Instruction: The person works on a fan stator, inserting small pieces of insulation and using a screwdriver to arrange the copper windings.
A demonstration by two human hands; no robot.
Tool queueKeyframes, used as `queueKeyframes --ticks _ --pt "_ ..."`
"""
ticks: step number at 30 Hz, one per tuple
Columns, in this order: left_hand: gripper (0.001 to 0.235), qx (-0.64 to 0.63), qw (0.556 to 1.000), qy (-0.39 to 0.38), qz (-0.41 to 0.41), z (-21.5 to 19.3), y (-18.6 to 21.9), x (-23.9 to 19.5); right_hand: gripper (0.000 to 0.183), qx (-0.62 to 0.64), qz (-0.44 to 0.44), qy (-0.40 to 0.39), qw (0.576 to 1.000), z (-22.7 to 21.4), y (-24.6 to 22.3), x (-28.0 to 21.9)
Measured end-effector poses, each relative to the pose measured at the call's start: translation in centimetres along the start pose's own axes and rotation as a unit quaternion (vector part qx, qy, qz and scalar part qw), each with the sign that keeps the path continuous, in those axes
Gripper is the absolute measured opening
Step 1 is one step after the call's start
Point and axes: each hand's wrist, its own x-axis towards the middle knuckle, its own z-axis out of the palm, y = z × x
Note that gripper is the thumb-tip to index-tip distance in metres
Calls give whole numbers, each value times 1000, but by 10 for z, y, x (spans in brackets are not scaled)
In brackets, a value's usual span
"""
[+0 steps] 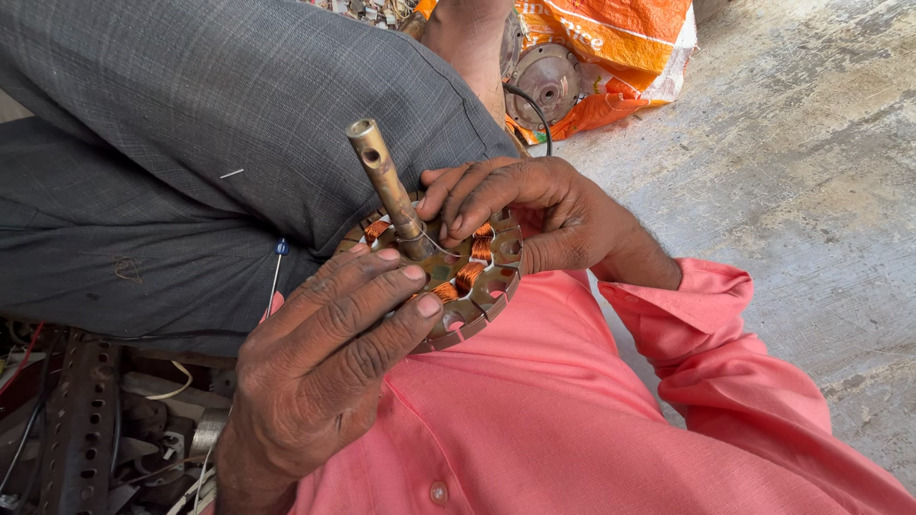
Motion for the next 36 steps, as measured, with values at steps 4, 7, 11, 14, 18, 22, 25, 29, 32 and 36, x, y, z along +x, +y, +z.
queueKeyframes --ticks 4,7,11,14,18,22,25,29,32,36 --pt "29 -22 1000 -1 -7 -4 -5 -2 34 -48 -3 -7 999 3 -3 2" --pt "27 -40 999 9 -10 -7 -9 -5 30 -72 12 2 997 8 -9 0" --pt "27 -59 998 28 -15 -7 -17 -11 31 -84 18 16 996 15 -11 4" --pt "28 -76 996 38 -23 -7 -19 -15 32 -95 11 15 995 17 -11 7" --pt "29 -88 995 44 -31 -7 -21 -16 35 -115 3 12 993 18 -12 9" --pt "28 -101 993 45 -33 -7 -23 -19 35 -136 5 15 991 21 -13 9" --pt "28 -111 992 44 -35 -8 -24 -20 35 -143 -1 15 990 21 -12 9" --pt "28 -111 992 48 -25 -6 -25 -19 36 -142 -8 14 990 22 -10 9" --pt "27 -113 992 51 -33 -5 -24 -21 31 -145 -7 20 989 23 -9 6" --pt "29 -126 989 60 -55 -7 -25 -22 33 -137 3 33 990 28 -10 6"
